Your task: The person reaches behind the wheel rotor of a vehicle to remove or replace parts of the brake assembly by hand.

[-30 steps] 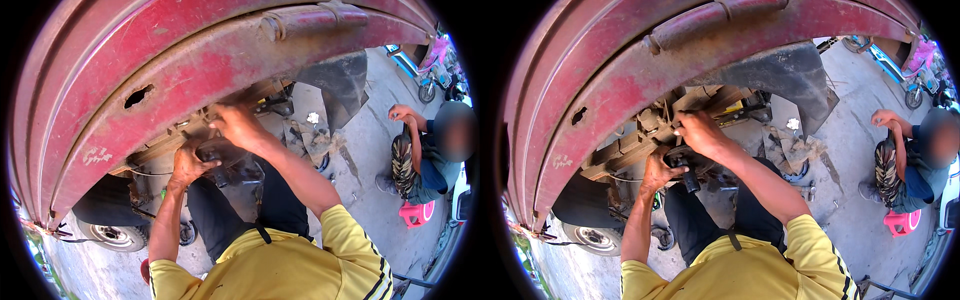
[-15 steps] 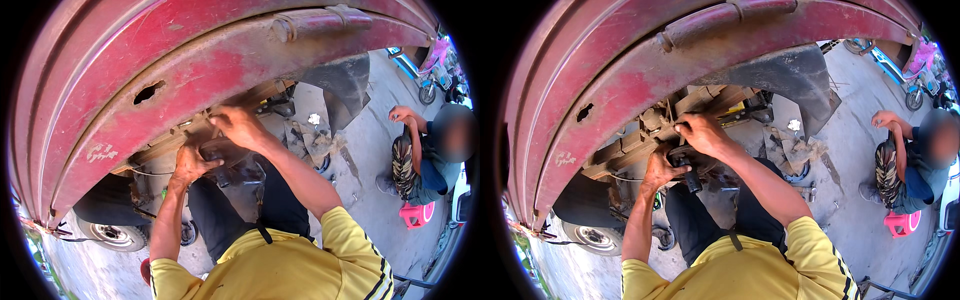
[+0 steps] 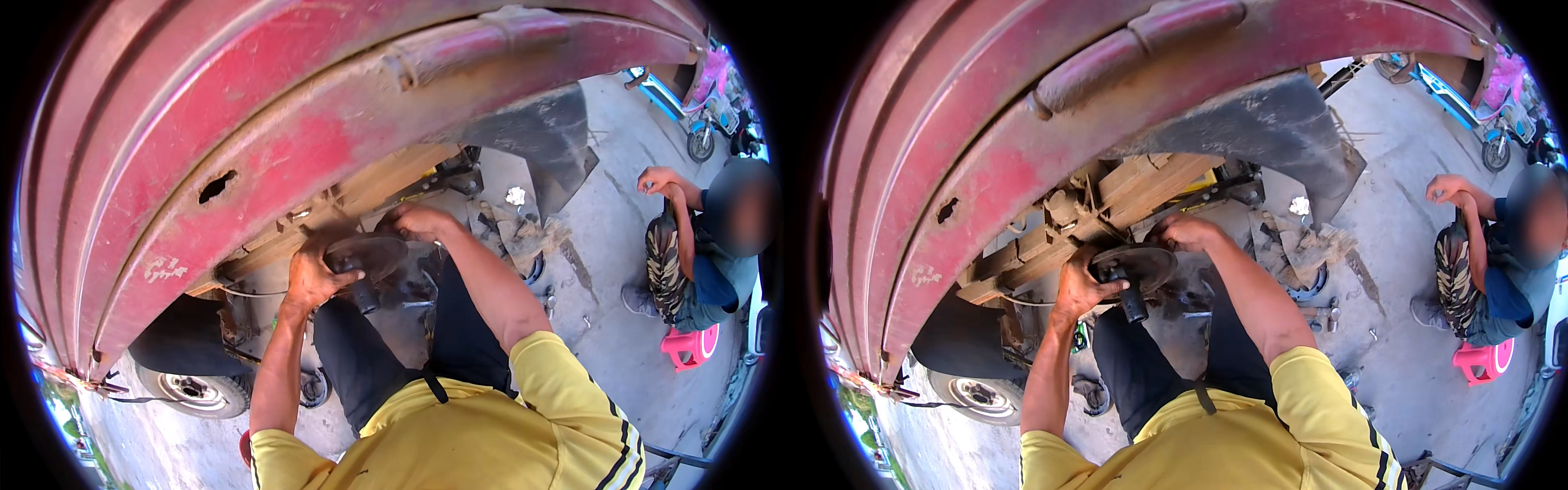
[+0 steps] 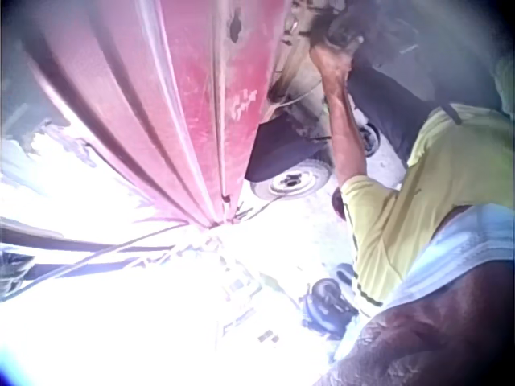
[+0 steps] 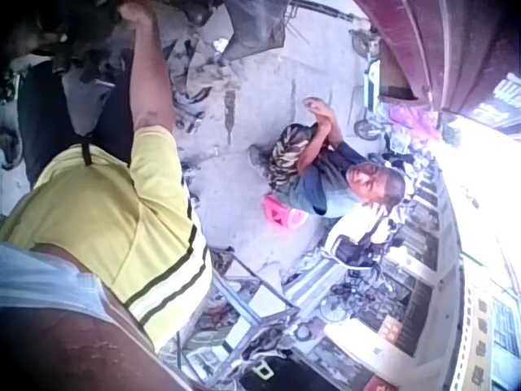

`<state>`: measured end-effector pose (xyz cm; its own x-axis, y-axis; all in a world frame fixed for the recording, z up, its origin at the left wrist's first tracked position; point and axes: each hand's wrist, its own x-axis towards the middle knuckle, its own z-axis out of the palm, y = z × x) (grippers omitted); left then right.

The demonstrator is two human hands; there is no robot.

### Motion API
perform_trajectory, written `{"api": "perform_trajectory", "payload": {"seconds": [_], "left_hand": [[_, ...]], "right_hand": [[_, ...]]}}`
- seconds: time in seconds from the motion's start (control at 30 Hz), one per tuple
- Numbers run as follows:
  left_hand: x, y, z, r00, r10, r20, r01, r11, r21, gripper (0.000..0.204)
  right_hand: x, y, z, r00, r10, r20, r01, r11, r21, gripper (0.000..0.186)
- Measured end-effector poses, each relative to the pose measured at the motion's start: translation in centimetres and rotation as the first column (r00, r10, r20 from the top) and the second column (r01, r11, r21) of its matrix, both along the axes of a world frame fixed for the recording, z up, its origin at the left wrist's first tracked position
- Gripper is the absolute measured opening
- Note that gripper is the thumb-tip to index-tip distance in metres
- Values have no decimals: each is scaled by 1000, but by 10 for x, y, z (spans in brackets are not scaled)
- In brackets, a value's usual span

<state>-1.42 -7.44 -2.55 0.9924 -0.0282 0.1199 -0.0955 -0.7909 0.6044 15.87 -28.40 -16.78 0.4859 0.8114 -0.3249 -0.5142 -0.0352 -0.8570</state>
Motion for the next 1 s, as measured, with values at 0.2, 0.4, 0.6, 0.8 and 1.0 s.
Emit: {"api": "perform_trajectory", "payload": {"seconds": [0.2, 0.4, 0.6, 0.8, 1.0], "left_hand": [[5, -9, 5, 998, -7, -54, 6, 1000, -23, 68], [2, -6, 3, 999, -34, -34, 33, 999, -34, 68], [0, 0, 0, 999, -20, -26, 18, 999, -48, 68], [-1, -5, 6, 1000, -3, -25, 1, 999, -54, 67], [0, -5, 6, 1000, -18, -17, 17, 998, -54, 70]], "right_hand": [[7, -9, -24, 745, 247, 619, -151, 967, -204, 33], [-12, -18, -28, 990, -110, 92, 99, 989, 108, 24], [-27, -29, 5, 926, -254, 279, 242, 967, 77, 26], [-25, -34, 71, 704, -286, 650, 355, 934, 26, 33], [-53, -16, 130, 411, -251, 876, 450, 892, 44, 26]]}}
